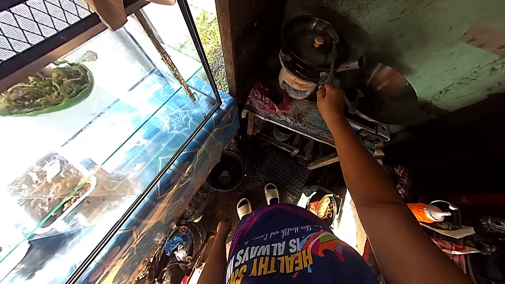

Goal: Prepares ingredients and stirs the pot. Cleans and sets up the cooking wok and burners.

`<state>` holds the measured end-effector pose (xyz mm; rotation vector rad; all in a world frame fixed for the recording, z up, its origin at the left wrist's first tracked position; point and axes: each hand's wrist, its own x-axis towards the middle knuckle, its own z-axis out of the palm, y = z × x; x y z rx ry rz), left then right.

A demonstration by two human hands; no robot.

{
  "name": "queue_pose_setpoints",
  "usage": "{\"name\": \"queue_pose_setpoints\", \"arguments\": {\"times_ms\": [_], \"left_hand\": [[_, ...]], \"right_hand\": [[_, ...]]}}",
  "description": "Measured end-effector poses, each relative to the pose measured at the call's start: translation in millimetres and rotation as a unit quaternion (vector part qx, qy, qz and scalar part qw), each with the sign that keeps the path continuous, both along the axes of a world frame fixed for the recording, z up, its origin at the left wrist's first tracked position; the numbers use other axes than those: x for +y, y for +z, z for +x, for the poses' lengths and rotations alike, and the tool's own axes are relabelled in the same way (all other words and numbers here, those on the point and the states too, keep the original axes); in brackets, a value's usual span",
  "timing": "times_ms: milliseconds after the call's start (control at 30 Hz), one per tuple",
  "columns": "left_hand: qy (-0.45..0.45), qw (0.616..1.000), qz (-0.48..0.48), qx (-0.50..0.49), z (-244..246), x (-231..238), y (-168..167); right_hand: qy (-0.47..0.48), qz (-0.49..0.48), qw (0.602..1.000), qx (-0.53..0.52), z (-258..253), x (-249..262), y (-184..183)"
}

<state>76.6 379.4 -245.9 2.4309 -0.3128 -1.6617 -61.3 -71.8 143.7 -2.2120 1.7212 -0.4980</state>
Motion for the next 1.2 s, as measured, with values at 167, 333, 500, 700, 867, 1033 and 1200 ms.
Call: {"name": "queue_pose_setpoints", "arguments": {"times_ms": [167, 333, 500, 700, 867, 1033, 1200], "left_hand": [[0.016, 1.0, 0.007, -0.003, 4.8, -9.5, 3.8], [0.046, 0.999, -0.001, 0.007, 2.4, -13.4, 0.8], [0.031, 0.999, 0.006, 0.01, -2.5, -8.0, -1.9], [0.004, 1.0, 0.01, 0.008, 3.2, -5.8, -4.0], [0.025, 1.0, 0.008, 0.011, 12.3, -9.5, -11.5], [0.037, 0.999, -0.001, 0.007, 17.9, -10.1, -8.6], [0.03, 1.0, 0.001, 0.006, 16.4, 0.3, -14.6]], "right_hand": [[-0.009, -0.014, 0.999, 0.044, 3.5, -16.0, -13.8], [-0.023, 0.013, 0.995, 0.092, -1.2, -13.1, -21.8], [-0.009, -0.006, 0.997, 0.082, -10.3, 12.5, -3.4], [-0.026, -0.015, 0.993, 0.112, -19.3, 33.3, 14.1], [-0.048, 0.001, 0.983, 0.175, -9.0, 24.4, 5.2], [-0.04, 0.038, 0.981, 0.188, 6.9, 8.7, 7.3], [-0.034, 0.028, 0.991, 0.124, 11.6, 11.1, 4.4]]}}
